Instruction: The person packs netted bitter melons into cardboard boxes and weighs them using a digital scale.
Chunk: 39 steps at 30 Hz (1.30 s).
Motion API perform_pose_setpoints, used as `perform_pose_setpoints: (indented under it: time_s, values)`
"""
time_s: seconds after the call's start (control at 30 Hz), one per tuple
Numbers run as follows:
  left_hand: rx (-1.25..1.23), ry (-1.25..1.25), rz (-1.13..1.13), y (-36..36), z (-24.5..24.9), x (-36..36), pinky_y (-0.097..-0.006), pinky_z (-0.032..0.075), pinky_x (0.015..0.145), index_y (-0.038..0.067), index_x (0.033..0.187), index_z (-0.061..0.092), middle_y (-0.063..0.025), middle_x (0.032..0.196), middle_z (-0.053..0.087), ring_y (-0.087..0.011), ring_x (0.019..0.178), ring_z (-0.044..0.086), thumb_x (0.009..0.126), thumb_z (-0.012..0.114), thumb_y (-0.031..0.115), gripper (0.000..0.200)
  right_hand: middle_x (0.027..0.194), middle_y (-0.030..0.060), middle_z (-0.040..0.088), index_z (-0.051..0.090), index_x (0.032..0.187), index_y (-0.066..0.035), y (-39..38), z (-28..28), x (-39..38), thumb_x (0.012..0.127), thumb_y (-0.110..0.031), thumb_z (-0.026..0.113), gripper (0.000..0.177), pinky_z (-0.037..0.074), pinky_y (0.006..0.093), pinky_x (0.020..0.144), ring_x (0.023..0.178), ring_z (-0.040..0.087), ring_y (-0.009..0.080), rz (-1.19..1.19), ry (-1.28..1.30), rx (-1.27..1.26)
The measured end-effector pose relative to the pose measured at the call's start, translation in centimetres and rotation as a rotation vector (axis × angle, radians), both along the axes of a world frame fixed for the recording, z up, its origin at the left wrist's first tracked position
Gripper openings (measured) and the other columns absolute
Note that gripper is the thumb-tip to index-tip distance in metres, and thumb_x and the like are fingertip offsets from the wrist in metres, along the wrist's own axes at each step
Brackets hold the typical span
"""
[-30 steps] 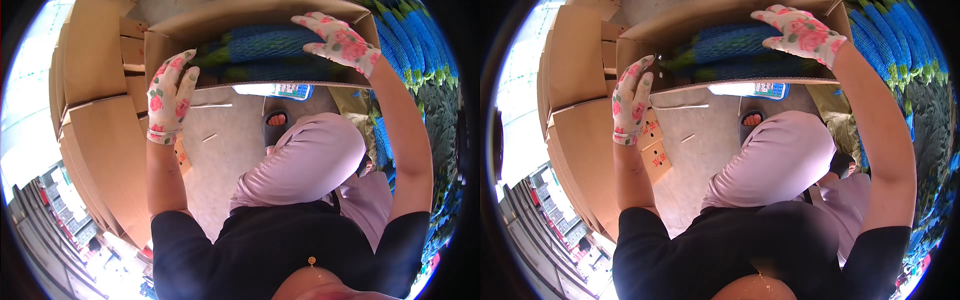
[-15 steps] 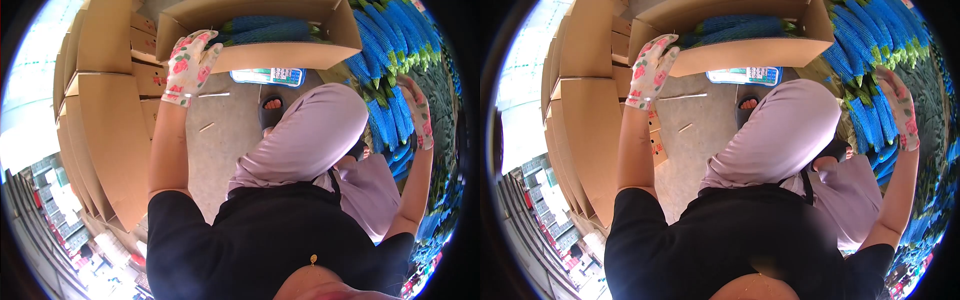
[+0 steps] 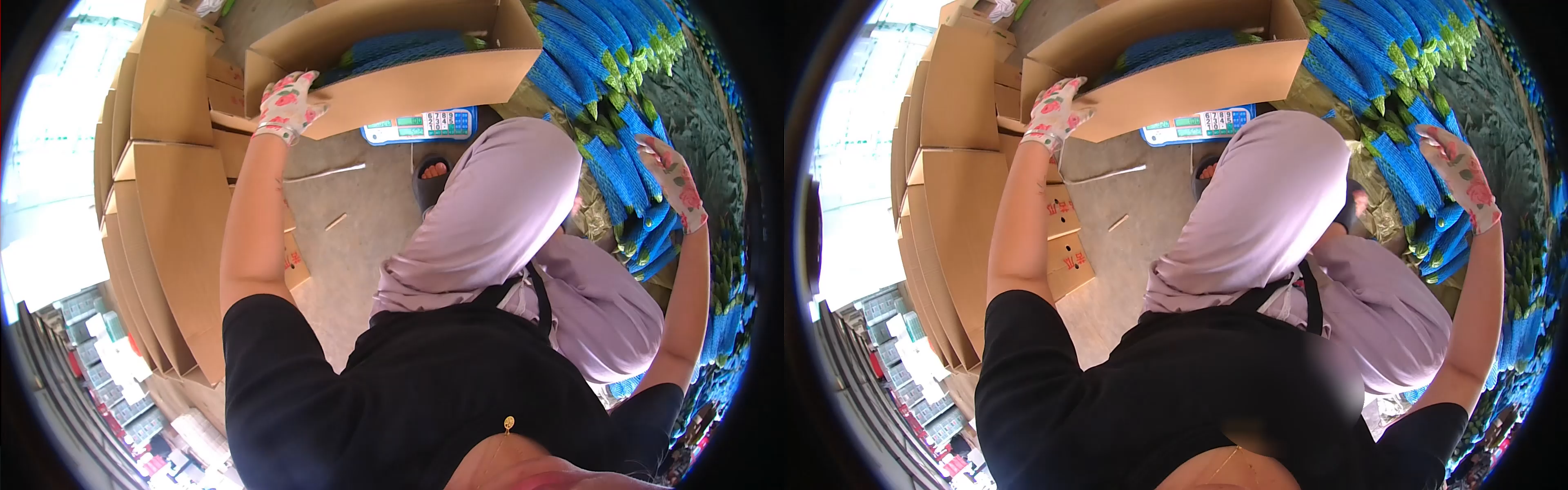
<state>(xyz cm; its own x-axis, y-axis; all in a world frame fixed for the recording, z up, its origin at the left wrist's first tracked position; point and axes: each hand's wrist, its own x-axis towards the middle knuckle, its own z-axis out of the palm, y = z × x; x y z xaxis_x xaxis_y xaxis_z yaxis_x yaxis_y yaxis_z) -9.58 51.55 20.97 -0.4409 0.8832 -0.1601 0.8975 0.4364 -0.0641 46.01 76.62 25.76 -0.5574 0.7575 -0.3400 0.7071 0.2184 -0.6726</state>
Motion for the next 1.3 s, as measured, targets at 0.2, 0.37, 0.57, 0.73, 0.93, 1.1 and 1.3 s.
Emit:
perform_pose_setpoints:
  time_s: [0.2, 0.37, 0.57, 0.73, 0.93, 1.1, 1.3]
  values:
    - [-0.099, -0.089, 0.135, -1.1, 0.0, -2.0, -0.0375, 0.043, 0.097, 0.013, 0.124, 0.057, -0.0121, 0.122, 0.059, -0.0281, 0.115, 0.055, 0.079, 0.065, 0.039, 0.052, 0.114, 0.0071, 0.060, 0.052, 0.130, -0.009, 1.9, -1.4, -6.9, 0.089, -0.019, 0.059, 0.042, 0.044, 0.0278, 0.087, 0.098, 0.056, 0.0152, 0.245, -0.064, 0.230]
    - [0.051, -0.079, 0.082, -3.9, -2.4, -2.3, -0.0392, 0.050, 0.075, 0.006, 0.101, 0.066, -0.0142, 0.091, 0.066, -0.0313, 0.088, 0.063, 0.079, 0.068, 0.038, 0.039, 0.123, 0.0124, 0.055, 0.042, 0.138, -0.012, 5.2, -3.9, -17.7, 0.090, -0.028, 0.059, 0.053, 0.044, 0.0306, 0.089, 0.104, 0.055, 0.0172, 0.047, 0.255, 0.074]
    - [0.012, -0.046, 0.194, -4.1, -2.2, -0.7, -0.0392, 0.050, 0.072, 0.013, 0.096, 0.067, -0.0066, 0.089, 0.065, -0.0286, 0.086, 0.063, 0.079, 0.065, 0.043, 0.035, 0.094, 0.0062, 0.058, 0.047, 0.133, -0.006, 10.7, -5.8, -25.6, 0.088, -0.033, 0.062, 0.055, 0.040, 0.0221, 0.052, 0.066, 0.050, 0.0070, 0.377, -0.078, -0.063]
    - [0.012, 0.010, 0.174, -3.4, -2.1, -1.2, -0.0399, 0.051, 0.071, 0.020, 0.101, 0.065, -0.0011, 0.093, 0.064, -0.0229, 0.091, 0.063, 0.082, 0.061, 0.043, 0.030, 0.069, -0.0053, 0.047, 0.058, 0.099, -0.007, 10.8, -9.5, -24.7, 0.085, -0.025, 0.066, 0.024, 0.032, 0.0212, 0.047, 0.061, 0.042, 0.0029, 0.063, 0.360, -0.372]
    - [-0.021, 0.070, 0.057, -5.1, -1.8, 1.4, -0.0413, 0.051, 0.066, 0.017, 0.088, 0.063, -0.0052, 0.091, 0.064, -0.0226, 0.092, 0.063, 0.084, 0.053, 0.026, 0.013, 0.079, -0.0014, 0.058, 0.062, 0.101, -0.004, 18.1, -15.1, -22.2, 0.086, -0.015, 0.059, 0.019, 0.042, 0.0248, 0.060, 0.069, 0.051, 0.0074, 0.280, 0.011, 0.153]
    - [0.174, 0.047, 0.103, -13.6, -3.7, 9.7, -0.0420, 0.049, 0.058, 0.014, 0.082, 0.059, -0.0062, 0.077, 0.060, -0.0267, 0.076, 0.062, 0.085, 0.056, 0.031, 0.018, 0.084, 0.0038, 0.063, 0.062, 0.106, 0.000, 12.7, -6.0, -30.3, 0.085, -0.009, 0.051, 0.025, 0.045, 0.0272, 0.068, 0.076, 0.053, 0.0099, 0.570, 0.247, 0.258]
    - [0.199, -0.129, 0.518, -28.2, -5.9, 24.5, -0.0416, 0.049, 0.062, 0.013, 0.082, 0.060, -0.0073, 0.076, 0.061, -0.0291, 0.075, 0.061, 0.087, 0.056, 0.032, 0.020, 0.085, 0.0173, 0.063, 0.061, 0.105, -0.001, -2.7, -2.1, -39.6, 0.078, -0.020, 0.054, 0.033, 0.046, 0.0387, 0.070, 0.076, 0.060, 0.0275, 1.039, 0.022, 0.372]
